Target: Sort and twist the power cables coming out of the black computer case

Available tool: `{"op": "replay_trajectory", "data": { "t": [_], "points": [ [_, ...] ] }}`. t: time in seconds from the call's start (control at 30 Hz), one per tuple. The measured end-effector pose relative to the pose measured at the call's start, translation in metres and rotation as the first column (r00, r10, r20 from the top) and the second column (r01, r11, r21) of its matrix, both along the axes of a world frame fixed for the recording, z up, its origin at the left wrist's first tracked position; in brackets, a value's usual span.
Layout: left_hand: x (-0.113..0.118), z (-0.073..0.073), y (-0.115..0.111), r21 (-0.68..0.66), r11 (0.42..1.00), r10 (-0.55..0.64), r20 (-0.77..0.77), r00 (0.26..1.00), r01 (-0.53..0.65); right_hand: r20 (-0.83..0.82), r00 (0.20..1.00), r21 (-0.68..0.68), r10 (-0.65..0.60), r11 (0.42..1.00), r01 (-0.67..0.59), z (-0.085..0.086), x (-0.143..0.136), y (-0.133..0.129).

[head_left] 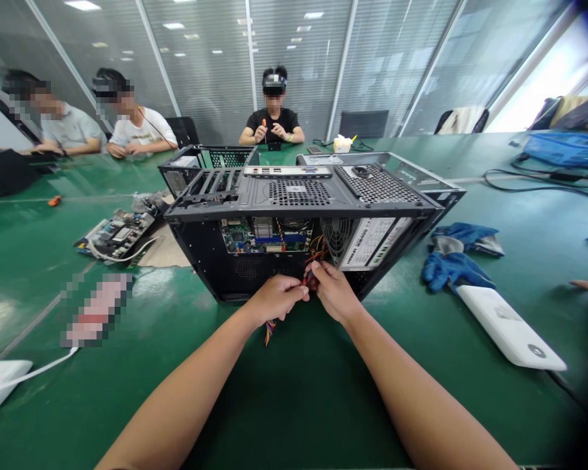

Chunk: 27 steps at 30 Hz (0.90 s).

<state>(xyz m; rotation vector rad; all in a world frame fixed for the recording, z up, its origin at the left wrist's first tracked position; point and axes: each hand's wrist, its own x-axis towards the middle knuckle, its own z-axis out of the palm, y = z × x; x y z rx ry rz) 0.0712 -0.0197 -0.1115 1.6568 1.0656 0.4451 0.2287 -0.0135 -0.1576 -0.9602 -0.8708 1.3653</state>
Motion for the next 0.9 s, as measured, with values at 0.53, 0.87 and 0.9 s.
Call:
{"op": "replay_trajectory", "data": {
  "t": [0.53, 0.87, 0.9],
  "points": [
    [-0.005, -0.002, 0.006, 0.087, 0.994, -0.060, -0.141, 0.988, 0.073, -0.214, 0.953, -0.113, 0.213, 0.964, -0.240, 0.003, 0.017, 0.010],
    [-0.001, -0.002, 0.004, 0.433, 0.891, -0.002, -0.295, 0.956, 0.135, -0.184, 0.965, -0.063, 0.186, 0.978, -0.200, -0.004, 0.011, 0.014],
    [0.000, -0.002, 0.003, 0.480, 0.864, 0.015, -0.321, 0.947, 0.149, -0.178, 0.969, -0.068, 0.171, 0.980, -0.186, -0.004, 0.010, 0.014]
  ]
}}
